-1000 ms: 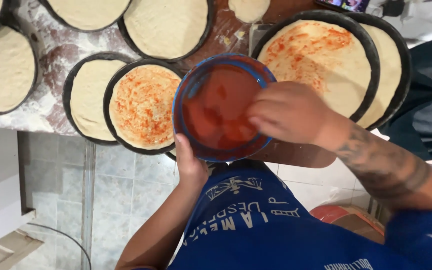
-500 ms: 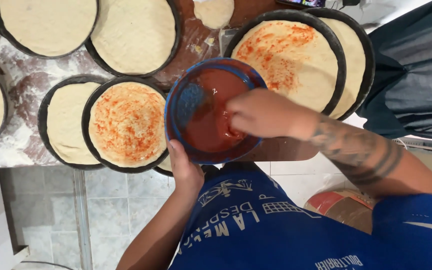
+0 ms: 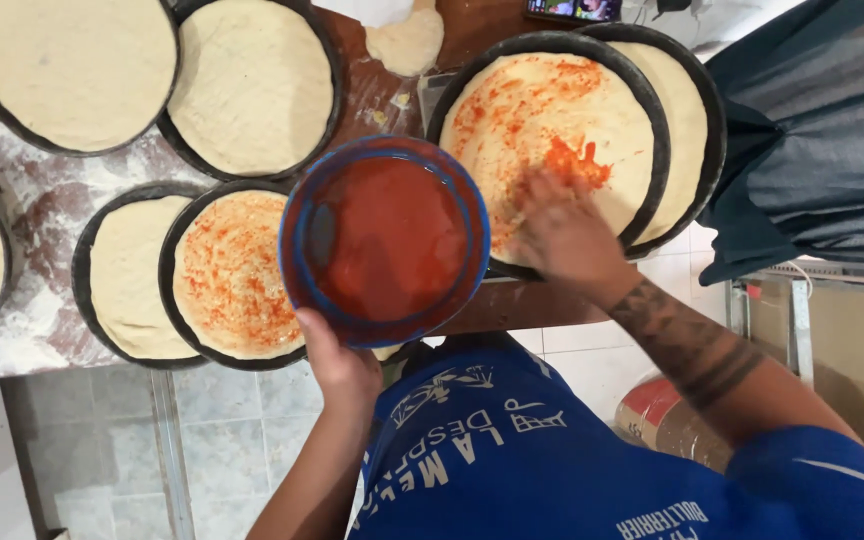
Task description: Spreading tomato sauce onto multiple pizza dough bases by hand in a bakery production area.
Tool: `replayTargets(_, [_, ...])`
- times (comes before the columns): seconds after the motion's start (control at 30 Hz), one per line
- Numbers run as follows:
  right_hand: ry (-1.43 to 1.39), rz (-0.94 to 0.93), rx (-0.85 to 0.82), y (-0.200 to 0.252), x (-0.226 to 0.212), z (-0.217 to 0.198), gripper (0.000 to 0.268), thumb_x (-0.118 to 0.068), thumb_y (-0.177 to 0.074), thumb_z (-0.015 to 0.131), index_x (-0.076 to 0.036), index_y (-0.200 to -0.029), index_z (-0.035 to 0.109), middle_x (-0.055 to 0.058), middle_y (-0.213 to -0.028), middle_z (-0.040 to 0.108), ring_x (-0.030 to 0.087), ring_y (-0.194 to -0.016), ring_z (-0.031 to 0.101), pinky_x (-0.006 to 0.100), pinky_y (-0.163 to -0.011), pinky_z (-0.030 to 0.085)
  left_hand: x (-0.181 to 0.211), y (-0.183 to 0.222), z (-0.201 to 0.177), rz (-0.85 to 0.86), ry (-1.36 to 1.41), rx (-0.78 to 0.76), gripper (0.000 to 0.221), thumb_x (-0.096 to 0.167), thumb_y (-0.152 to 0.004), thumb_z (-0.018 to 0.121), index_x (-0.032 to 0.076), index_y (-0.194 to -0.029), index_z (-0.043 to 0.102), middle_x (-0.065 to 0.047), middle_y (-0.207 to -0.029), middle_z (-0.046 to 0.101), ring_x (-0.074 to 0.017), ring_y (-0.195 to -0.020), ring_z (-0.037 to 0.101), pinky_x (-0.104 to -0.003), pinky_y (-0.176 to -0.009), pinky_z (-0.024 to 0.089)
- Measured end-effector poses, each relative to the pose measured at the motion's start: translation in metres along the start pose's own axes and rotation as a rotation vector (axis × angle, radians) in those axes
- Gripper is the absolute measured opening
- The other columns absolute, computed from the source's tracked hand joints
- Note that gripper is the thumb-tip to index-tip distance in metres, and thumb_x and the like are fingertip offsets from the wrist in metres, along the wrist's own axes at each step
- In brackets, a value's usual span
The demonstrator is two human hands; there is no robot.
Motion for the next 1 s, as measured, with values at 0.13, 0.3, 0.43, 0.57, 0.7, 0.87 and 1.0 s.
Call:
replayTargets(0.13, [-0.131, 0.122, -0.238, -0.021, -0.003, 0.033, 0.079, -0.060, -0.101, 0.050, -0.006, -0.159, 0.043, 0.018, -0.168, 0.034, 0.034, -0.156, 0.027, 0.058, -0.123, 0.018, 0.009, -0.006, -0.006, -0.007, 0.081, 0.015, 0.066, 0.054, -0.109, 0.032, 0.013, -0.161, 0.030, -0.014, -0.161, 0.038, -0.0332, -0.147, 0.039, -0.052, -0.127, 0.025])
replayTargets(0.3, [-0.262, 0.406, -0.676, -0.074, 0.030, -0.001, 0.099, -0.074, -0.097, 0.013, 0.001, -0.161, 0.013, 0.021, -0.169, 0.003, 0.038, -0.155, 0.000, 0.063, -0.123, 0.005, 0.011, -0.005, -0.024, -0.116, 0.147, 0.106, 0.086, 0.063, -0.092, 0.050, 0.012, -0.159, 0.032, -0.009, -0.164, 0.038, -0.0281, -0.153, 0.037, -0.047, -0.127, 0.033])
replayTargets(0.43, [-0.088, 0.624, -0.484, -0.010, 0.059, 0.020, 0.099, -0.071, -0.100, 0.012, 0.006, -0.162, 0.015, 0.027, -0.168, 0.010, 0.041, -0.156, 0.005, 0.062, -0.124, 0.008, 0.016, -0.003, -0.031, -0.138, 0.156, 0.123, 0.083, 0.061, -0.093, 0.048, 0.012, -0.159, 0.034, -0.008, -0.163, 0.040, -0.0267, -0.152, 0.039, -0.046, -0.126, 0.034])
replayTargets(0.57, [-0.309, 0.675, -0.674, -0.037, -0.002, -0.007, 0.088, -0.060, -0.103, 0.034, 0.003, -0.160, 0.010, 0.025, -0.169, 0.004, 0.038, -0.156, 0.000, 0.058, -0.124, 0.002, 0.018, -0.002, -0.039, -0.245, 0.150, 0.197, 0.088, 0.064, -0.087, 0.045, 0.014, -0.158, 0.035, -0.007, -0.164, 0.041, -0.0260, -0.151, 0.040, -0.045, -0.124, 0.036])
replayTargets(0.7, [-0.023, 0.362, -0.425, -0.063, 0.021, 0.032, 0.082, -0.058, -0.110, 0.027, 0.005, -0.163, 0.021, 0.024, -0.170, 0.015, 0.039, -0.158, 0.010, 0.062, -0.124, 0.015, 0.028, -0.004, -0.038, -0.229, 0.149, 0.114, 0.085, 0.063, -0.090, 0.046, 0.014, -0.159, 0.035, -0.006, -0.163, 0.041, -0.0259, -0.152, 0.039, -0.045, -0.125, 0.035])
replayTargets(0.87, [-0.082, 0.880, -0.546, -0.062, 0.084, 0.006, 0.088, -0.063, -0.107, 0.026, 0.004, -0.162, 0.011, 0.028, -0.168, 0.007, 0.043, -0.155, 0.003, 0.059, -0.123, 0.005, 0.033, -0.006, -0.055, -0.262, 0.147, 0.161, 0.086, 0.064, -0.089, 0.043, 0.017, -0.160, 0.031, -0.005, -0.166, 0.037, -0.0272, -0.153, 0.037, -0.047, -0.125, 0.033])
replayTargets(1.0, [-0.007, 0.986, -0.507, -0.016, 0.045, -0.002, 0.092, -0.066, -0.104, 0.013, 0.005, -0.163, 0.006, 0.026, -0.170, 0.003, 0.039, -0.157, -0.001, 0.058, -0.125, 0.004, 0.031, -0.012, -0.071, -0.274, 0.157, 0.214, 0.082, 0.063, -0.089, 0.042, 0.020, -0.159, 0.035, -0.004, -0.166, 0.039, -0.0267, -0.153, 0.037, -0.048, -0.125, 0.033])
Point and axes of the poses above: each hand's wrist, its own y-axis away from the middle knuckle, its own z-axis out of the palm, x = y × z, the point moved 7 cm from there along -y, towards the middle knuckle
